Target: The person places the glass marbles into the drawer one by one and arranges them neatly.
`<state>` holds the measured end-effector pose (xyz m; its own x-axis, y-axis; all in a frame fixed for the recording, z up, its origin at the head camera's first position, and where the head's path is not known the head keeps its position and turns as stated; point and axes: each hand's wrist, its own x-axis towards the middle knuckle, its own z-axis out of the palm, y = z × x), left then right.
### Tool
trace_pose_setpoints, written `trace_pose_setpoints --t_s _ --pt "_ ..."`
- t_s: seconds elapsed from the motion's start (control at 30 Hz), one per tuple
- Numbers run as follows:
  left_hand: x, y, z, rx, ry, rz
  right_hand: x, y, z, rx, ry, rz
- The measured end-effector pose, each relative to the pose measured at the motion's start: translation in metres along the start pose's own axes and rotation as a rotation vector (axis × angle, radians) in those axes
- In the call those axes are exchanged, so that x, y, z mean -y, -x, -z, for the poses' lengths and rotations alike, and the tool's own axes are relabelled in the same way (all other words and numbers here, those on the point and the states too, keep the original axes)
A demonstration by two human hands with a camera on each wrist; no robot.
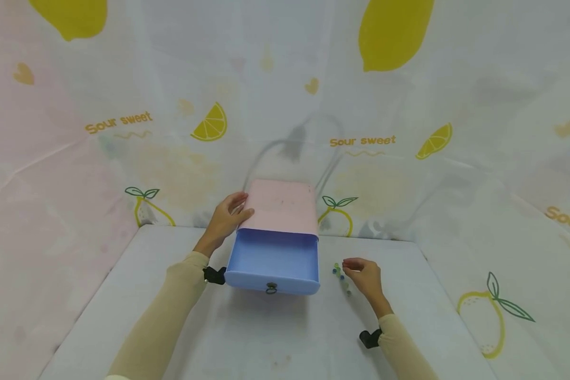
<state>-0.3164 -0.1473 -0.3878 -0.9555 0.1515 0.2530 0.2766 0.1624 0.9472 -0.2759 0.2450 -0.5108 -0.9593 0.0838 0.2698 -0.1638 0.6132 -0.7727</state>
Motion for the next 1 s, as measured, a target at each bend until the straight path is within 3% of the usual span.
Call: trace_pose_setpoints --t_s 0.63,1.0 --pt "-0.002 0.002 0.002 -0.01 0.004 -0.012 -0.001 0.044 0.011 0.041 0.074 0.003" --pt "-0.002 0.003 0.0 -0.004 0.008 -0.015 -0.001 0.06 0.014 0.107 0.115 -0.056"
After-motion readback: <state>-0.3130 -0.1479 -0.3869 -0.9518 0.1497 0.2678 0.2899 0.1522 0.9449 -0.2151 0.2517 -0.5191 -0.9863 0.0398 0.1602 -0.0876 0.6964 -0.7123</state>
